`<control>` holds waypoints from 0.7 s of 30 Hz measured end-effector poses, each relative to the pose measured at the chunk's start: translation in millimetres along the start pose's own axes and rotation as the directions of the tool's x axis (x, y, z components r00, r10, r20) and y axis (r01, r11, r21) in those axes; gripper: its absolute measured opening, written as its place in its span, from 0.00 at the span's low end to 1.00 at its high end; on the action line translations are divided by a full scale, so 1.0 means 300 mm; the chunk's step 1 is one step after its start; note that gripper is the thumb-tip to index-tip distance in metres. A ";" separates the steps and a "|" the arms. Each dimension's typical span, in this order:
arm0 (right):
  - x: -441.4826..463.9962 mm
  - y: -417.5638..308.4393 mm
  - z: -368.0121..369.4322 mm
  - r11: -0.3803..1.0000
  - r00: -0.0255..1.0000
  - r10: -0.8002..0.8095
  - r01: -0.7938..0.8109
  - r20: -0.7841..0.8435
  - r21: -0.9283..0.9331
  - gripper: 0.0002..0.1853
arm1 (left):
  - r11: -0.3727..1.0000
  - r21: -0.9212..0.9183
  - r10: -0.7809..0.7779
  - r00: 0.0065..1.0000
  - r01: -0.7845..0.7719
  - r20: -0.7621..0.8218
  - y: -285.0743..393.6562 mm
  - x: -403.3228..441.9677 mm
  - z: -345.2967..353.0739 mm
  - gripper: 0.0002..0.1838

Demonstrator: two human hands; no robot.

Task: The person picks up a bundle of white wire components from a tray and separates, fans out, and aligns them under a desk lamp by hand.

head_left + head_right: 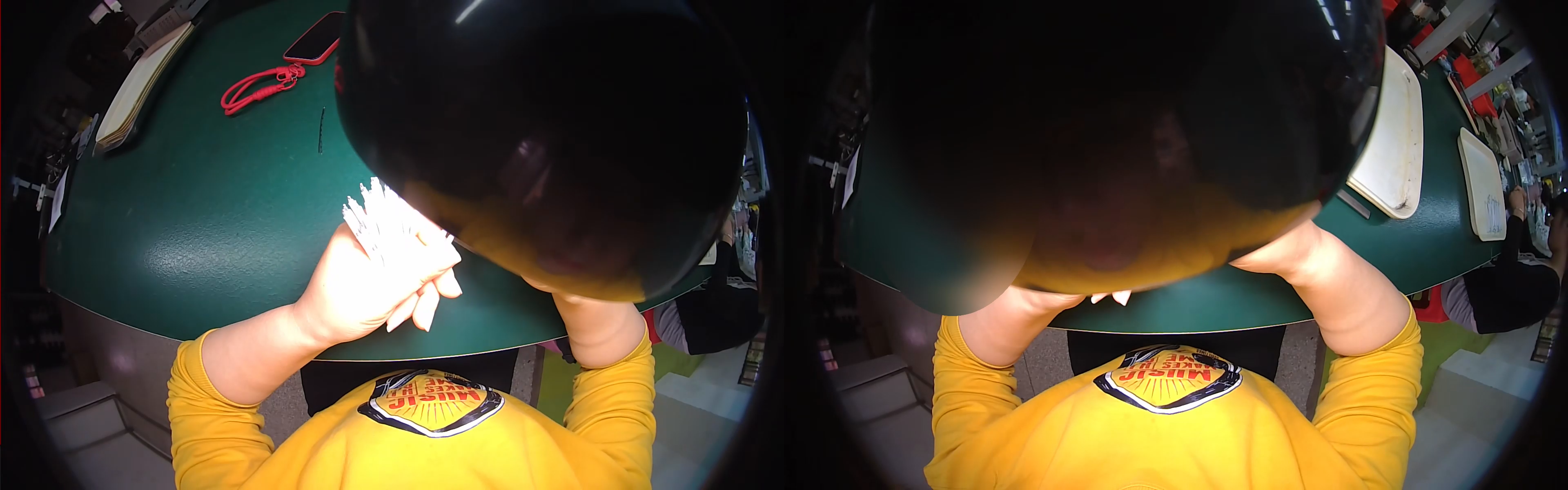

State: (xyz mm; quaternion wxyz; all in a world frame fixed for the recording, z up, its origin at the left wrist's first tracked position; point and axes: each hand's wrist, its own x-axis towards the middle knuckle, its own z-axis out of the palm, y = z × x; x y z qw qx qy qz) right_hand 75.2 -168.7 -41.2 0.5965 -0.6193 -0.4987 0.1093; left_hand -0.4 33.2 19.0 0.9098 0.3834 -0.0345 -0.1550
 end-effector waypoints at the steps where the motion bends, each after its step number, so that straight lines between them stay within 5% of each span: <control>1: 0.000 0.001 -0.003 1.000 1.000 0.003 -0.003 0.001 0.002 0.15 | 1.000 0.003 0.025 1.000 -0.025 0.016 -0.003 0.000 -0.004 0.03; 4: 0.024 0.027 -0.062 1.000 1.000 0.012 -0.012 0.004 0.005 0.15 | 0.972 0.142 0.183 0.983 -0.186 0.029 -0.031 -0.002 -0.006 0.02; 10: 0.042 0.033 -0.047 0.999 1.000 0.031 -0.031 0.006 0.013 0.15 | 0.947 0.273 0.172 0.985 -0.172 0.022 -0.039 0.006 -0.016 0.02; 13: 0.034 0.030 -0.047 0.999 0.999 0.038 -0.038 0.009 0.018 0.14 | 0.975 0.218 0.049 0.998 -0.038 -0.045 -0.015 0.006 -0.004 0.04; 21: 0.046 0.041 -0.071 0.998 0.998 0.057 -0.058 0.021 0.029 0.14 | 0.983 0.184 0.026 0.998 -0.016 -0.049 -0.020 0.008 -0.011 0.05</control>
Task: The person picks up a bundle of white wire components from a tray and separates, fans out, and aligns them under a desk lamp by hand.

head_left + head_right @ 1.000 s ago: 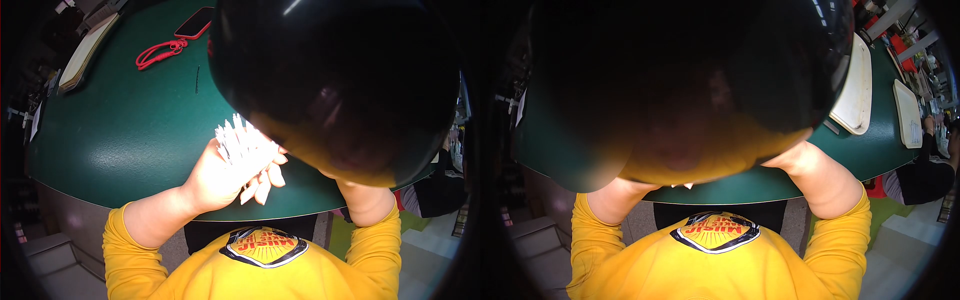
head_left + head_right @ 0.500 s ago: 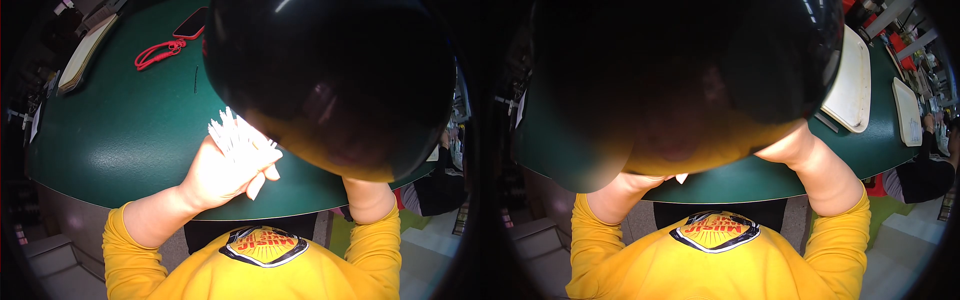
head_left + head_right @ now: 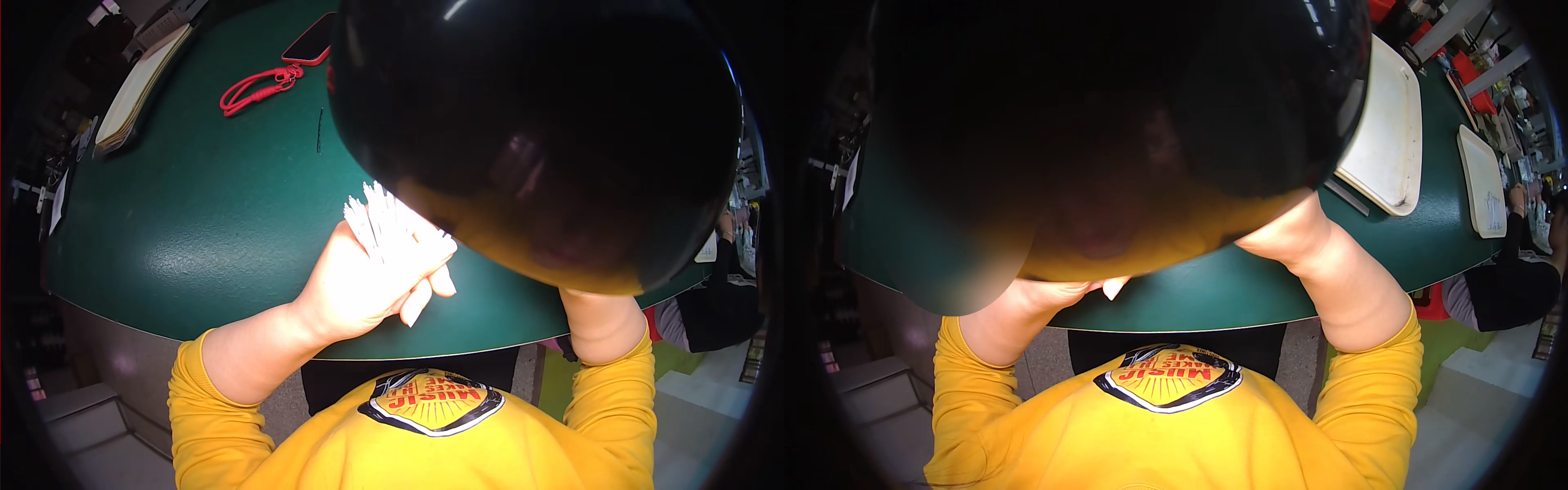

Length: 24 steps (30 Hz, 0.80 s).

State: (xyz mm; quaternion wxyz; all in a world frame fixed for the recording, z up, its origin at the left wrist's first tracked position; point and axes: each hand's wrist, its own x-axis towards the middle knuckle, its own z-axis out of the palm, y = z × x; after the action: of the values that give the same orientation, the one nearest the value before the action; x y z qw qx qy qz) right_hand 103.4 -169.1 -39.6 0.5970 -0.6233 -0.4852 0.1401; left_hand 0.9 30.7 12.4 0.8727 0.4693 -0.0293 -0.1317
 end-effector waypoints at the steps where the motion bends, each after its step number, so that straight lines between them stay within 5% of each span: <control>1: -0.004 -0.007 0.022 1.000 1.000 0.002 -0.002 0.002 0.002 0.14 | 1.000 0.007 0.007 1.000 -0.007 0.007 -0.002 0.000 -0.002 0.05; 13: -0.022 -0.010 0.006 0.999 0.999 0.033 -0.034 0.023 0.019 0.13 | 0.999 -0.008 0.037 0.996 -0.037 0.076 -0.003 -0.008 -0.008 0.08; 19: 0.014 -0.009 0.058 0.998 0.998 0.048 -0.049 0.038 0.027 0.13 | 0.967 -0.114 -0.209 0.964 0.229 0.165 0.013 -0.009 -0.008 0.14; 20: -0.003 -0.012 0.041 0.998 0.998 0.050 -0.051 0.041 0.029 0.13 | 0.997 0.066 -0.059 0.985 0.049 0.165 -0.007 -0.010 -0.009 0.13; 24: 0.010 -0.013 0.074 0.997 0.997 0.062 -0.064 0.046 0.034 0.13 | 0.997 0.028 -0.081 0.983 0.077 0.167 0.008 -0.001 0.003 0.10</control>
State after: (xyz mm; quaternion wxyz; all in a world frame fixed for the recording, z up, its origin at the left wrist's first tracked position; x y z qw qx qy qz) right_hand 86.3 -153.9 -40.4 0.5920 -0.6244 -0.4761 0.1815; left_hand 0.8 31.2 15.0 0.8560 0.4668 -0.0856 -0.2051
